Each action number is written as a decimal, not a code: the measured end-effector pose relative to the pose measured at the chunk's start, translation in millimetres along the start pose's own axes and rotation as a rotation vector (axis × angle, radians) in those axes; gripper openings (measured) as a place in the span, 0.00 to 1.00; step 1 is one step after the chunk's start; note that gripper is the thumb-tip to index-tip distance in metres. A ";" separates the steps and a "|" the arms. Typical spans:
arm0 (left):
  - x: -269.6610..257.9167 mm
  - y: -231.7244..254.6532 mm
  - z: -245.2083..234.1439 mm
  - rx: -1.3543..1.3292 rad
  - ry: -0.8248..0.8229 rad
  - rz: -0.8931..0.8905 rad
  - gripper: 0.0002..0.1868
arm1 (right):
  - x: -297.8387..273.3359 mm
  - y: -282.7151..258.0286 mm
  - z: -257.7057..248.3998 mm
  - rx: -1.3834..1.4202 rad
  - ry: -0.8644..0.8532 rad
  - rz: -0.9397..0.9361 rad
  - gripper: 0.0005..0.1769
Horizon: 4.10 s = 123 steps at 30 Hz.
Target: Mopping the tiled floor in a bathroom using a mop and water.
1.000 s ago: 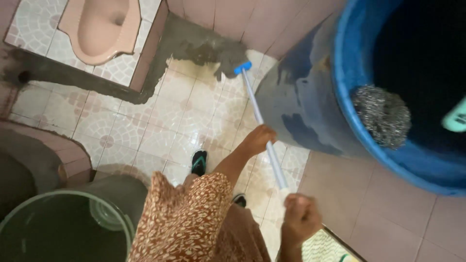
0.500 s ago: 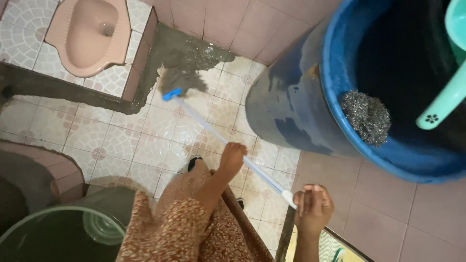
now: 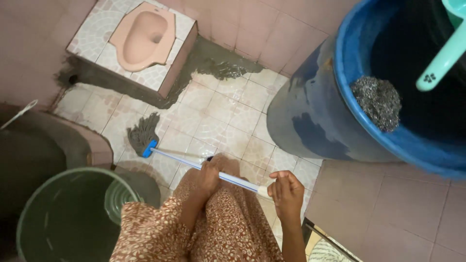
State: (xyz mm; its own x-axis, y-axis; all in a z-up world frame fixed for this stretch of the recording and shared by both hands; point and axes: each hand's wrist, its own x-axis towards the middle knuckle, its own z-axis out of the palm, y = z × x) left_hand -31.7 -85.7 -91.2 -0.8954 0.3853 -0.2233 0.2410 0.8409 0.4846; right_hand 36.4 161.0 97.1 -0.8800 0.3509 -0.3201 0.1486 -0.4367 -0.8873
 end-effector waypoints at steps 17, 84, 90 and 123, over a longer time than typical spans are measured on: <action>-29.7 188.0 72.8 -0.394 -0.009 0.413 0.05 | -173.5 -111.0 -100.1 -0.363 0.232 -0.217 0.16; -138.2 259.3 124.7 -0.542 -0.237 0.848 0.06 | -314.9 -48.9 -134.6 -0.143 0.832 -0.403 0.13; -146.7 294.3 108.7 -0.473 -0.570 0.962 0.16 | -364.5 -81.6 -72.9 -0.191 0.991 -0.494 0.14; 12.0 -46.8 -58.5 -0.199 -0.284 0.602 0.42 | -126.4 98.4 147.4 0.063 0.727 -0.359 0.15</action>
State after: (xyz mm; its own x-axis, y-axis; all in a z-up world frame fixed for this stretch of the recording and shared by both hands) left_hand -75.6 -142.6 -67.0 -0.4885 0.8700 -0.0665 0.5677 0.3748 0.7330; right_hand 95.7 -48.5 99.2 -0.3530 0.9192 -0.1747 -0.1319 -0.2337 -0.9633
